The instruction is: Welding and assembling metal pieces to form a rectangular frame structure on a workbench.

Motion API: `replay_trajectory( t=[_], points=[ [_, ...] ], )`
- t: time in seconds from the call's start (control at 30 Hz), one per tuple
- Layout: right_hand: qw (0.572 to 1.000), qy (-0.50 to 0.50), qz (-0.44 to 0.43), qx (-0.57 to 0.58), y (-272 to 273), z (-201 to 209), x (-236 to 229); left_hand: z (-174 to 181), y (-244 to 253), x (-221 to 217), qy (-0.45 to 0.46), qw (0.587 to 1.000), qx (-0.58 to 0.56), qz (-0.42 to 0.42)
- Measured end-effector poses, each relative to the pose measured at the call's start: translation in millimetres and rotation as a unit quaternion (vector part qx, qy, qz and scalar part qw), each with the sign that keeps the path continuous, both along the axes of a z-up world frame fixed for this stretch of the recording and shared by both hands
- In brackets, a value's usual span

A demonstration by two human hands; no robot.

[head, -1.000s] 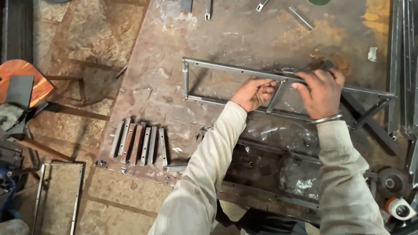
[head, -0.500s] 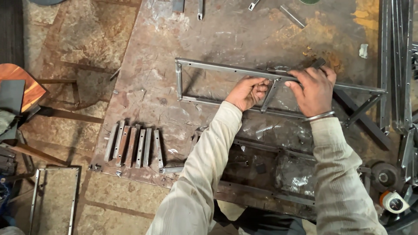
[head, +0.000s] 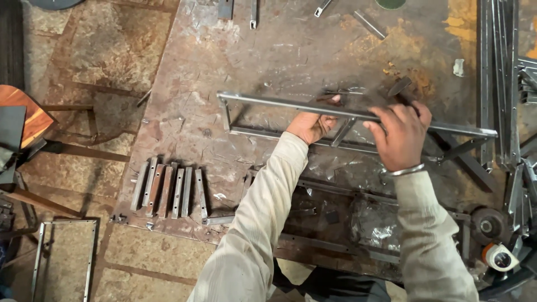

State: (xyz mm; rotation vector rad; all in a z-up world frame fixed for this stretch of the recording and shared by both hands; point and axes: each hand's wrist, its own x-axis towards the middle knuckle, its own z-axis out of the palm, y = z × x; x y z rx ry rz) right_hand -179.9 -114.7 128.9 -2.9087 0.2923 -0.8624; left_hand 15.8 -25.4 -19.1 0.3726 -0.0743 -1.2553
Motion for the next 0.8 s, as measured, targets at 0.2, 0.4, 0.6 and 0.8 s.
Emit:
replay_trajectory(
  t=[0.2,0.4,0.6,0.8],
  points=[
    [1.0,-0.002,-0.016,0.009,24.2,8.9,-20.0,9.5,-1.0,-0.1,-0.016,0.999,0.029,0.004],
    [0.999,0.04,-0.024,0.0,26.8,21.4,-21.0,0.9,-2.6,1.5,-0.036,0.999,0.009,-0.009],
    [0.995,0.084,-0.025,-0.038,16.4,19.8,-17.6,-5.5,-8.9,-0.8,-0.021,1.0,-0.007,-0.001],
    [0.996,0.077,-0.029,-0.037,3.8,21.9,-17.5,10.0,1.9,-5.4,0.01,0.998,0.055,0.025]
  ],
)
